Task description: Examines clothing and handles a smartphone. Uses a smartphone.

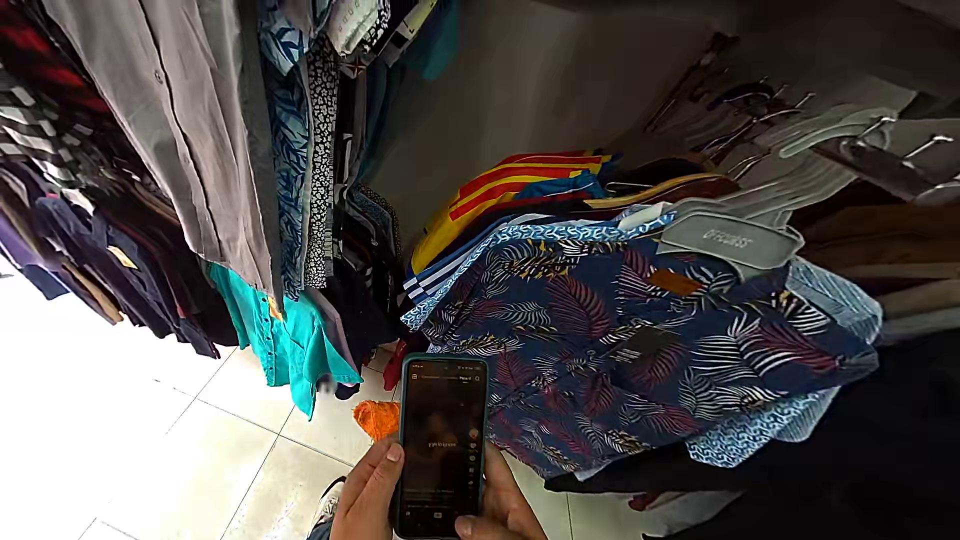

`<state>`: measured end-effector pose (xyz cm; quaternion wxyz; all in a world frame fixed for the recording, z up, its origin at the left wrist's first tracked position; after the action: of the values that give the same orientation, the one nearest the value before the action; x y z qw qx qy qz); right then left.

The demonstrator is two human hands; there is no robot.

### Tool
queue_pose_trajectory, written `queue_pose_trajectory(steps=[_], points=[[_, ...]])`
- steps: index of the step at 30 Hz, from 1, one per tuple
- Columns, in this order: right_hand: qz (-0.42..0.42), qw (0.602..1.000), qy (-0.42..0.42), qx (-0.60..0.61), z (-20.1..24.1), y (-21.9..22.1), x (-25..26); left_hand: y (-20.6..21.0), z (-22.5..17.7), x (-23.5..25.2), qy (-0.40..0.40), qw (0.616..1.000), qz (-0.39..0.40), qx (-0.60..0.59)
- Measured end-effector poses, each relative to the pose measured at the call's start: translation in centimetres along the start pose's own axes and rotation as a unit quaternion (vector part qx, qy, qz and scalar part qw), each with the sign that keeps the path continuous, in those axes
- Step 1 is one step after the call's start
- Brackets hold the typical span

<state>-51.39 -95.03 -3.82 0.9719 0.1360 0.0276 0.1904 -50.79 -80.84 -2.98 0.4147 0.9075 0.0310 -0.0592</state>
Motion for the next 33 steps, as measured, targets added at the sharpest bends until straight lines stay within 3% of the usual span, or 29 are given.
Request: queue_pose_trajectory(steps=[17, 33], points=[[-0.027, 0.999, -0.019, 0.006, 0.6, -1.5, -1.0, 1.7, 1.2, 0.1, -0.018, 1.0, 0.006, 0.018], [-0.016, 1.0, -0.015, -0.005, -0.3, -1.1, -1.2, 0.6, 1.1, -0.7, -0.02, 1.0, 0.012, 0.001]])
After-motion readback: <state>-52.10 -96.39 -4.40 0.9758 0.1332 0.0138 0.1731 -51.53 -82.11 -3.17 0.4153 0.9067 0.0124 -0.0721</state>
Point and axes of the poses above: each hand's wrist, its own x-axis towards the middle knuckle, its own y-axis out of the palm, z = x × y, the point moved 7 cm from there along x, towards the middle knuckle, and after that the axes turned 14 degrees about -x, right-handed, at the moved point
